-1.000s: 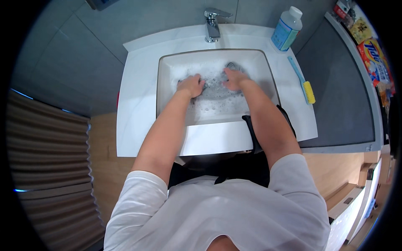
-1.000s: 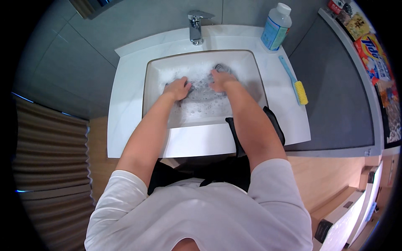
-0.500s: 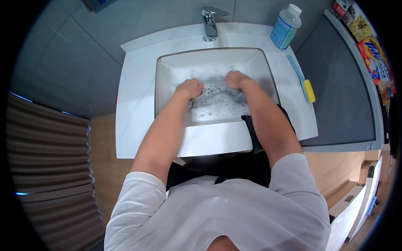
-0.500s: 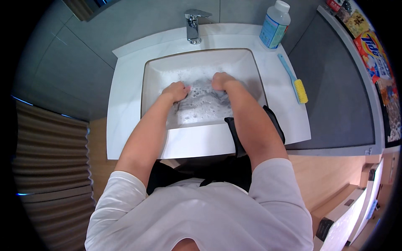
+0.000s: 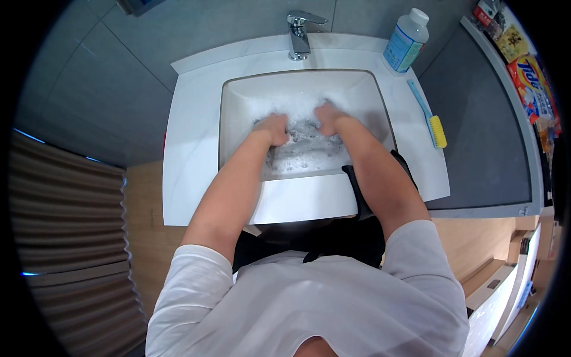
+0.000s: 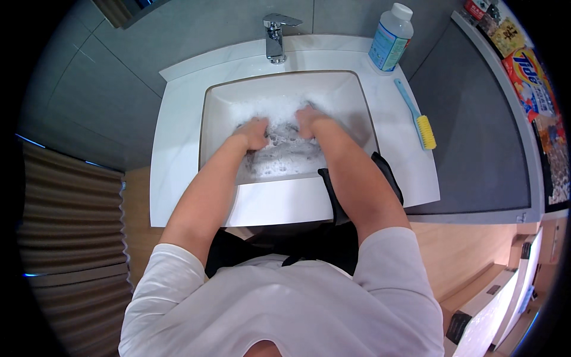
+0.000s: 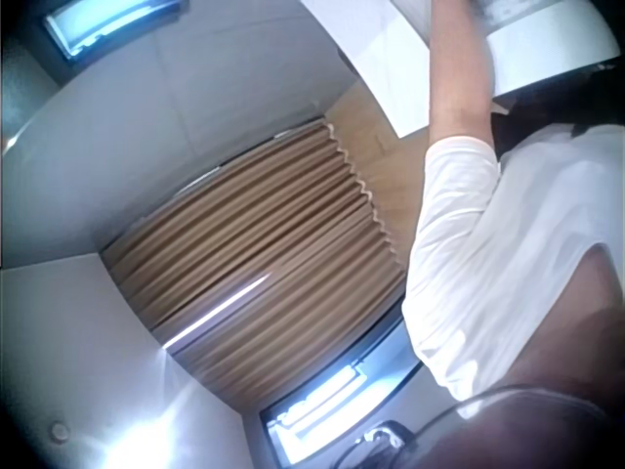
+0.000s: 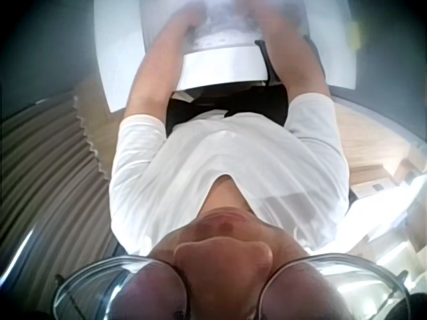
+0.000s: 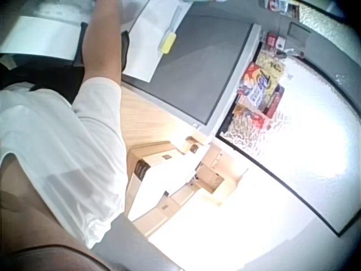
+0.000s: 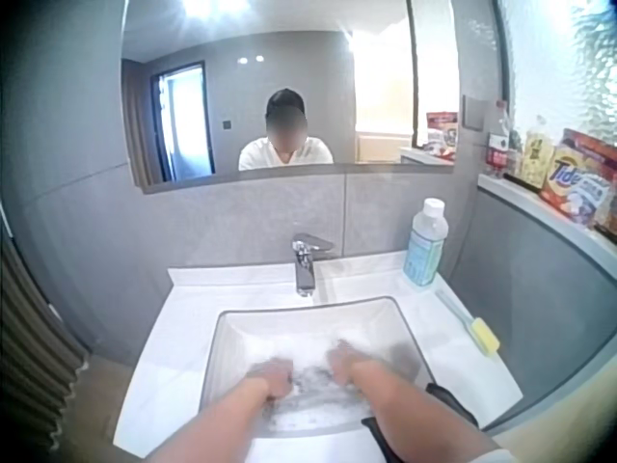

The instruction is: The person washes a grey cloth in a sink by applying detergent from a bag and then scrubbing the fabric in water.

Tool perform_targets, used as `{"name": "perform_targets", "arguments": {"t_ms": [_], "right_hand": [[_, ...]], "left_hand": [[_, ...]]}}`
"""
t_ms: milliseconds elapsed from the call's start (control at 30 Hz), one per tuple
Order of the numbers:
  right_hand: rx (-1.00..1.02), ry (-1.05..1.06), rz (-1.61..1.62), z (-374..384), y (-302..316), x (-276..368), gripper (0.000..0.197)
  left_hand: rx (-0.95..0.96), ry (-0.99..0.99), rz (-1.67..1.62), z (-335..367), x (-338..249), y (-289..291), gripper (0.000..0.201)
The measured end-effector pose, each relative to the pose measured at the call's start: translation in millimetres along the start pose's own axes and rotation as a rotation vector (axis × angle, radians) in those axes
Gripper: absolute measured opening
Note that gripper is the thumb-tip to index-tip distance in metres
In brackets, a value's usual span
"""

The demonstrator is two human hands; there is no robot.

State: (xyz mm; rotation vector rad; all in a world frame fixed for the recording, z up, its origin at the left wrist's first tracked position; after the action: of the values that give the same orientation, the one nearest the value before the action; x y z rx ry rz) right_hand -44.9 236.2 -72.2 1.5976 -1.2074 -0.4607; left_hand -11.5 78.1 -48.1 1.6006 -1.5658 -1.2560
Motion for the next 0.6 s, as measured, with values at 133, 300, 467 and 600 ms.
{"name": "perform_targets", "arguments": {"t_ms": [133,300,467,600], "right_hand": [[-0.128,-0.094,-0.03,-7,9,3,0.076],[-0.194,-0.134,-0.015,-19,23,14,0.089],[-0.207,-0.223,-0.149,-21,21,10,0.09],[-0.092,-0.081,-0.046,-15,17,9,0.077]], "left_hand": [[-0.217,-0.124,0.08,-8,-18,12,0.056],[-0.322,-0.34,-0.114,-5,-26,15,0.045],[-0.219,-0.378,-0.267,6,-27,1,0.028],[-0.051,-0.282,-0.328,12,-25,-11,0.027]]}}
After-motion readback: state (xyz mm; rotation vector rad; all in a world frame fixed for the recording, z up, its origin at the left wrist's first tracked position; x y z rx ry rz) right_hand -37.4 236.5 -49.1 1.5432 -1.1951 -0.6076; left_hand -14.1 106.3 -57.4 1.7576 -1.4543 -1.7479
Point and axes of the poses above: each hand's wrist, its own z-axis towards the middle knuckle, its own y-axis out of the back of the hand, x = y × z, the point moved 9 cm from there along z, towards the middle knuckle, and after that the axes turned 5 degrees about y, right-handed, at the moved point
